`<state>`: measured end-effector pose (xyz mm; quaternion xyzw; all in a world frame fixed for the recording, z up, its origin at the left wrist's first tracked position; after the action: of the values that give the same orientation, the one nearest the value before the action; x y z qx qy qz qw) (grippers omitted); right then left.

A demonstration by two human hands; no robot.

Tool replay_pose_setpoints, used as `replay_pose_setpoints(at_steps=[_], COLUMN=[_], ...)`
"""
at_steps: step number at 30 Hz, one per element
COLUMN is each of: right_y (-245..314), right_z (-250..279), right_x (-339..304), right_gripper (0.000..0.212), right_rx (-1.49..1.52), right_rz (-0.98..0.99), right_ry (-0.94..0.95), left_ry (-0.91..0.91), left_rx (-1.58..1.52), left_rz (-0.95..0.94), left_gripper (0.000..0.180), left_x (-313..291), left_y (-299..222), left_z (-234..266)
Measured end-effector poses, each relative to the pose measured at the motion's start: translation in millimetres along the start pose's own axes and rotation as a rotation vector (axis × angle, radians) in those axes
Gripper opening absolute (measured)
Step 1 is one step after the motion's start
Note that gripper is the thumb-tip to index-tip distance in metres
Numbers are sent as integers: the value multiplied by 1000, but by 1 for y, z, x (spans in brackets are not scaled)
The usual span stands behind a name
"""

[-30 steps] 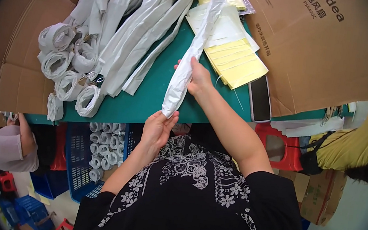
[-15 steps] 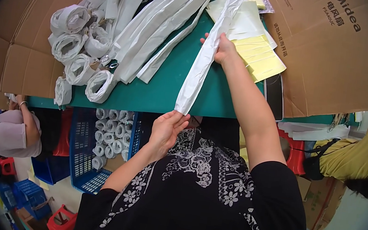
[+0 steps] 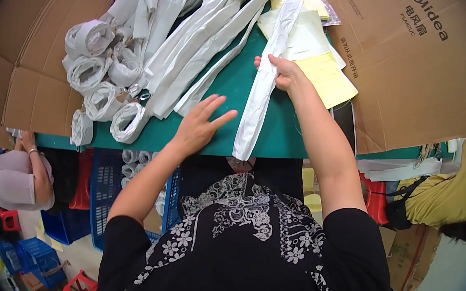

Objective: Rolling long white fabric belts and placing them into individual plastic wrappers for packaging.

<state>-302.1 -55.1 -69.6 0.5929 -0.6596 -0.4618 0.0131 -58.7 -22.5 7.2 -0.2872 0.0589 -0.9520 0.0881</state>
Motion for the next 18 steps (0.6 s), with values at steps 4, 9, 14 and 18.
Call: replay_pose_setpoints(at_steps=[4,9,14,18], right_y=[0,-14,-42,-30], right_z=[6,11,17,18], right_x=[3,-27,-58,-64], right_gripper=[35,37,29,23], right_rx=[68,72,-43,-246], right_rz=[-53,-152,-76,149], right_ry=[55,191,147,121], left_ry=[64,42,40,29], left_rx=[71,-124,-309,-693], left_rz=[-500,-634,-509,-74], left_gripper=[45,31,27,21], left_x=[40,54,49,57], left_y=[-27,-55,-61,-44], left_z=[-20,-11,-15,-27])
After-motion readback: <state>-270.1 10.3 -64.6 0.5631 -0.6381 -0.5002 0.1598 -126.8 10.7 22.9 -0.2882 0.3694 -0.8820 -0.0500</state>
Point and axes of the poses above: each hand's wrist, its own x-axis towards the middle knuckle, its own z-axis out of the back of the hand, y = z × x, the point moved 7 cm from there along x, towards the middle knuckle, and after that the axes turned 3 degrees about z, right-handed, at the moved point
